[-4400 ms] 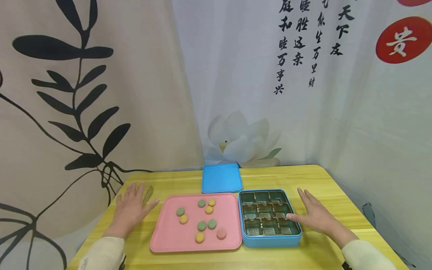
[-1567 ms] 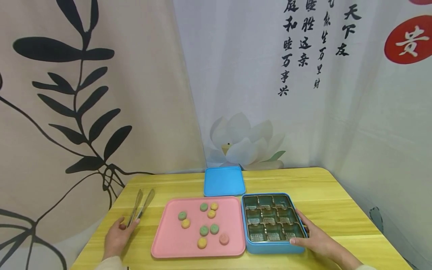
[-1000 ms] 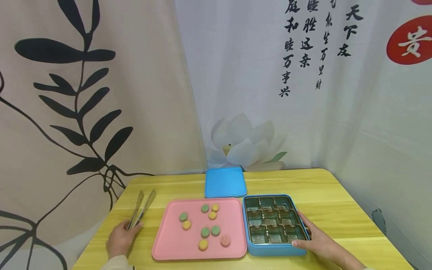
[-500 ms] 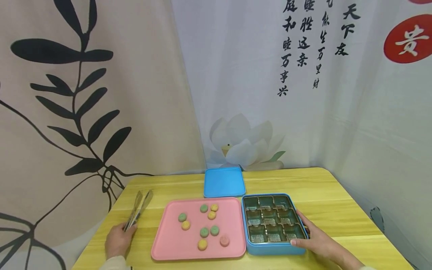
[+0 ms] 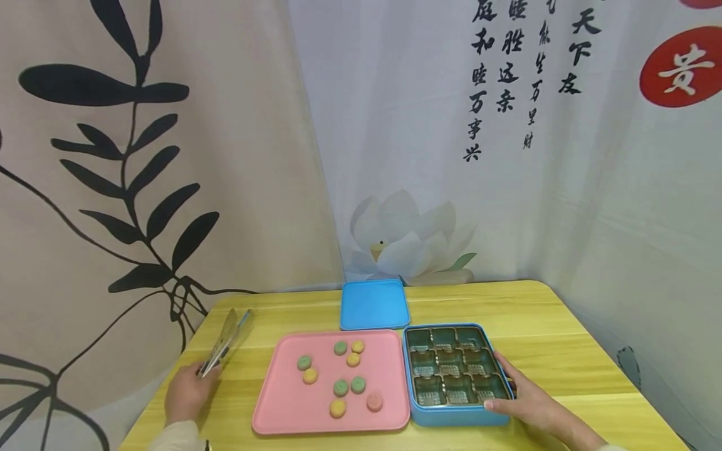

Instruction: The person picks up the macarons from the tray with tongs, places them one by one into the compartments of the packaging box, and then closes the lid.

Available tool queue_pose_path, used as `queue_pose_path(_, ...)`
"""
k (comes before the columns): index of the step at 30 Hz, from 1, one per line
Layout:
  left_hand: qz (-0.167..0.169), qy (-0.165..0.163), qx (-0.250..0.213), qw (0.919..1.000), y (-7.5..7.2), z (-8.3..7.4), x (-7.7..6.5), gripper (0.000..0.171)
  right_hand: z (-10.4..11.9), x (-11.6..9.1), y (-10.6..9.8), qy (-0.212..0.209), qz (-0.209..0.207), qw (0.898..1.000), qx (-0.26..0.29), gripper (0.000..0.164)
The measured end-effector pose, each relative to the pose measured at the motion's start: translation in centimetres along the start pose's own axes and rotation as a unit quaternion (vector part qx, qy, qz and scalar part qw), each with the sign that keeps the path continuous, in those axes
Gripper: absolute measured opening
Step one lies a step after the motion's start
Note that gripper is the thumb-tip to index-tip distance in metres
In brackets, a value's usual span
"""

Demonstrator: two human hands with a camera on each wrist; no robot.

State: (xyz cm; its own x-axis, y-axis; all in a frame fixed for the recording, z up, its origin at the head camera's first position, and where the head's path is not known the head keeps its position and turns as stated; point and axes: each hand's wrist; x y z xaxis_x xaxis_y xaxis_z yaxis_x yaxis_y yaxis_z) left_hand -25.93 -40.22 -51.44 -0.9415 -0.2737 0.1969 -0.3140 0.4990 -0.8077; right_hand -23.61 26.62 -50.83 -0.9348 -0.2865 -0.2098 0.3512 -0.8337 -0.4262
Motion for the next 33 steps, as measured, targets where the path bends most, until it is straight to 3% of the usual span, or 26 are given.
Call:
queue_pose_path(7, 0.009, 0.056, 0.029, 0.9980, -0.9, -0.2, 0.8, 0.043, 0.2, -0.1, 0.1, -0.006, -0.010, 1.000, -0.009, 0.104)
queue_pose_path(10, 0.018, 0.072, 0.031, 0.9968, -1.3, -0.9, 0.9, 0.040, 0.2, -0.1, 0.1, -0.009, -0.012, 1.000, -0.010, 0.105)
queue_pose_path(15, 0.017, 0.090, 0.033, 0.9953, -1.8, -2.0, 1.0, 0.038, 0.0, 0.0, 0.0, 0.001, -0.005, 1.000, -0.007, 0.103)
queue_pose_path(21, 0.034, 0.096, 0.027, 0.9944, -2.5, -2.9, 1.5, 0.052, -0.3, 0.1, 0.0, 0.003, 0.000, 1.000, -0.001, 0.103)
queue_pose_path(25, 0.043, 0.122, 0.035, 0.9909, -2.8, -3.7, 1.7, 0.056, -0.4, 0.0, 0.1, 0.007, -0.001, 1.000, 0.001, 0.103)
queue_pose_path(33, 0.065, 0.157, 0.029, 0.9851, -3.1, -5.0, 1.5, 0.051, -0.4, 0.1, 0.1, 0.003, 0.002, 1.000, 0.009, 0.102)
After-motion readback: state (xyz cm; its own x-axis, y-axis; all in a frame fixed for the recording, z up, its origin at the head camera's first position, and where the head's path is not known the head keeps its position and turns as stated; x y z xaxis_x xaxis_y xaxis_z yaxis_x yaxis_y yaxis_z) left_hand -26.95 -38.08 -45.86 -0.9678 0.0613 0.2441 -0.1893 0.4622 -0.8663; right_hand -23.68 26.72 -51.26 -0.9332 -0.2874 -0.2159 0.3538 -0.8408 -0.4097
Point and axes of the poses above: each hand's wrist, its own x-axis towards the middle knuckle, its own y-axis out of the palm, z = x × y, and after that the axes turned 4 degrees about y, right-handed
